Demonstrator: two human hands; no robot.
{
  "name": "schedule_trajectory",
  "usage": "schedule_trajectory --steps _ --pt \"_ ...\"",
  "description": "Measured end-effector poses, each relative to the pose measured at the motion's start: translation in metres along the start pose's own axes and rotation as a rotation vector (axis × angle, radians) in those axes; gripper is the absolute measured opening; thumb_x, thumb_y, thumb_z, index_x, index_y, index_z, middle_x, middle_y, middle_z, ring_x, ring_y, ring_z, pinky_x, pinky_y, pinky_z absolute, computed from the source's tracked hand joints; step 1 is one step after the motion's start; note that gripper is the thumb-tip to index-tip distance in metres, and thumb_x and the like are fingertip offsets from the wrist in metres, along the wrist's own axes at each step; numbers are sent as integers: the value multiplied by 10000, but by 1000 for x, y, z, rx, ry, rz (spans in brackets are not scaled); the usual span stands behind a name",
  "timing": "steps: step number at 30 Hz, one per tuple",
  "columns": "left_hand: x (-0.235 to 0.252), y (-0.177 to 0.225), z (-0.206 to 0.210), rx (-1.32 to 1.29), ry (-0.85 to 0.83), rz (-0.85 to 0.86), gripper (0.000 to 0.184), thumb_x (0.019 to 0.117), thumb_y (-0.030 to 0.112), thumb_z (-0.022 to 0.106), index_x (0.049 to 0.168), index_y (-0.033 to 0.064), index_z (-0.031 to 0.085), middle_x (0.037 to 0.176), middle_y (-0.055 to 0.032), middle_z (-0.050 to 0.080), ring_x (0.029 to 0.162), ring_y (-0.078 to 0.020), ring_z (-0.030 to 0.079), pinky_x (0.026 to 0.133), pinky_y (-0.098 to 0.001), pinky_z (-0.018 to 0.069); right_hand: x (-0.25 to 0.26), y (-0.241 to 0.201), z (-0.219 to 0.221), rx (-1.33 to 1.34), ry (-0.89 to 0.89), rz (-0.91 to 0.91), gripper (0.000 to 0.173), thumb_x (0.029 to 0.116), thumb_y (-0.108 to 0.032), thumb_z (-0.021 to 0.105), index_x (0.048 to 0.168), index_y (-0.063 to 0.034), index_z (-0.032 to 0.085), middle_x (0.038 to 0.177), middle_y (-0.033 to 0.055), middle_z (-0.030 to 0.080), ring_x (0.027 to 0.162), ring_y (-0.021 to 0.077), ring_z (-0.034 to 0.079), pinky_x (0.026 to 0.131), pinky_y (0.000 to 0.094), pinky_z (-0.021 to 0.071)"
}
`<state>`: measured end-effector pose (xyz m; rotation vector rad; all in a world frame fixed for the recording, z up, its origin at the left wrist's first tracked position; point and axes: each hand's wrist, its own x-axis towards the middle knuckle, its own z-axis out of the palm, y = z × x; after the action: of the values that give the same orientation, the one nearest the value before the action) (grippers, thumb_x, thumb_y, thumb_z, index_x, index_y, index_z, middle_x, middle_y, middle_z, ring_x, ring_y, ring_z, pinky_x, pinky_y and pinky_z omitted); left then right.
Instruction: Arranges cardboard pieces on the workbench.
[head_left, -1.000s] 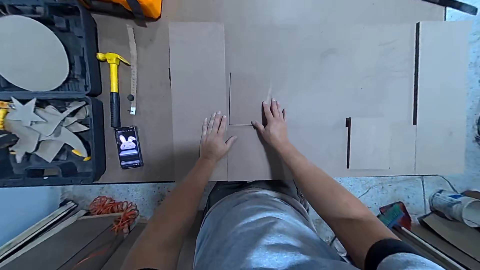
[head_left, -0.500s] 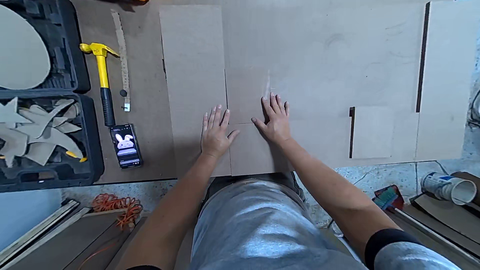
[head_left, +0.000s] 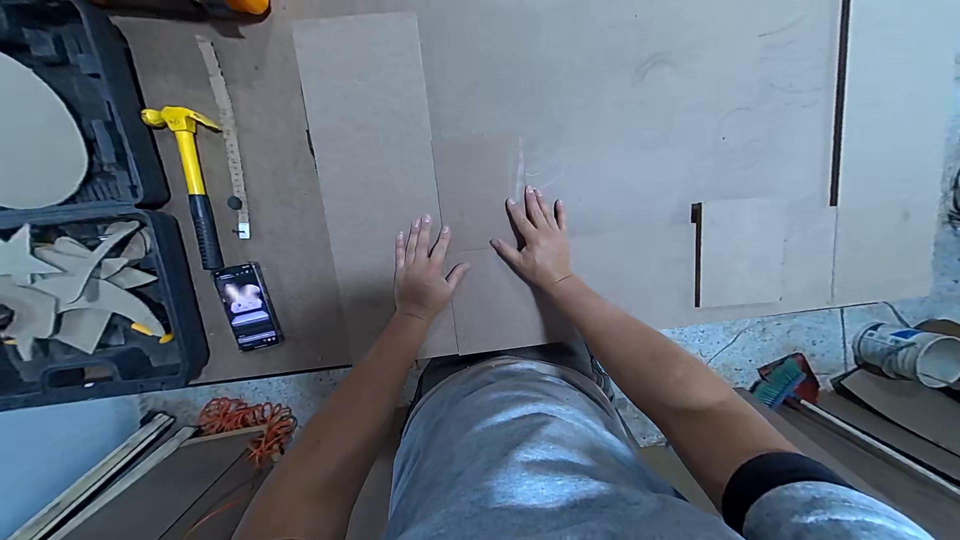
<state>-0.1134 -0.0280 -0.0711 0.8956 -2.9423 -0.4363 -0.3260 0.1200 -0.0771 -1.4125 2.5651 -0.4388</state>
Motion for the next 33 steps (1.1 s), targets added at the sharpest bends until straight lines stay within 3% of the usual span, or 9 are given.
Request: schedule_trajectory --steps 6,10,12,14,17,21,28,30,33 --pt "3 0 2 16 -1 9 768 983 693 450 1567 194 447 1694 -131 263 1585 -299 181 1278 -579 109 3 1 -1 3 -27 17 799 930 -786 430 1561 -297 460 1677 91 320 1562 267 268 1269 605 134" --pt "0 0 -3 -18 -45 0 753 990 673 458 1577 203 432 1706 -105 233 1590 -297 155 1281 -582 111 -9 6 -19 196 44 -4 757 960 -681 517 1551 -210 481 1655 108 361 1550 278 295 1261 623 174" --pt "0 3 -13 -56 -61 -25 746 984 675 470 1568 211 447 1702 -90 250 1579 -319 185 1271 -602 143 -31 15 -42 244 102 12 690 991 -588 539 1541 -174 494 1643 98 386 1543 266 315 1262 610 205" --pt "-3 7 -13 -128 -17 -57 804 954 679 497 1564 158 446 1680 -119 294 1552 -362 250 1241 -639 184 -67 36 -71 246 118 65 631 1011 -521 549 1524 -155 515 1634 75 406 1537 232 328 1269 580 225" --pt "-2 25 -7 -162 -1 -69 925 943 696 453 1598 52 345 1685 -219 220 1564 -408 192 1246 -671 95 -128 92 -115 219 109 195 582 1036 -474 535 1520 -151 517 1616 51 437 1520 194 360 1265 556 253" --pt "6 132 9 -192 -74 139 816 958 630 453 1547 64 454 1663 -252 256 1553 -435 213 1242 -685 100 -206 186 -162 153 155 412 541 1044 -424 531 1503 -138 535 1569 52 496 1467 201 441 1233 513 331" --pt "34 382 71 -154 -301 536 633 977 543 550 1515 209 534 1678 -142 293 1566 -323 235 1249 -661 146 -257 372 -218 81 235 644 553 1045 -448 498 1500 -136 538 1548 81 517 1419 266 499 1178 520 393" --pt "39 431 86 -90 -336 570 627 973 537 571 1520 234 529 1691 -128 266 1579 -333 185 1243 -675 127 -258 424 -236 108 228 655 503 1053 -396 505 1471 -125 568 1534 87 531 1395 274 525 1158 518 418" --pt "50 472 97 -6 -355 531 679 939 552 621 1534 244 510 1703 -132 233 1579 -390 145 1230 -700 120 -255 491 -259 81 188 645 466 1058 -361 487 1459 -142 579 1515 68 549 1380 252 537 1150 493 432"
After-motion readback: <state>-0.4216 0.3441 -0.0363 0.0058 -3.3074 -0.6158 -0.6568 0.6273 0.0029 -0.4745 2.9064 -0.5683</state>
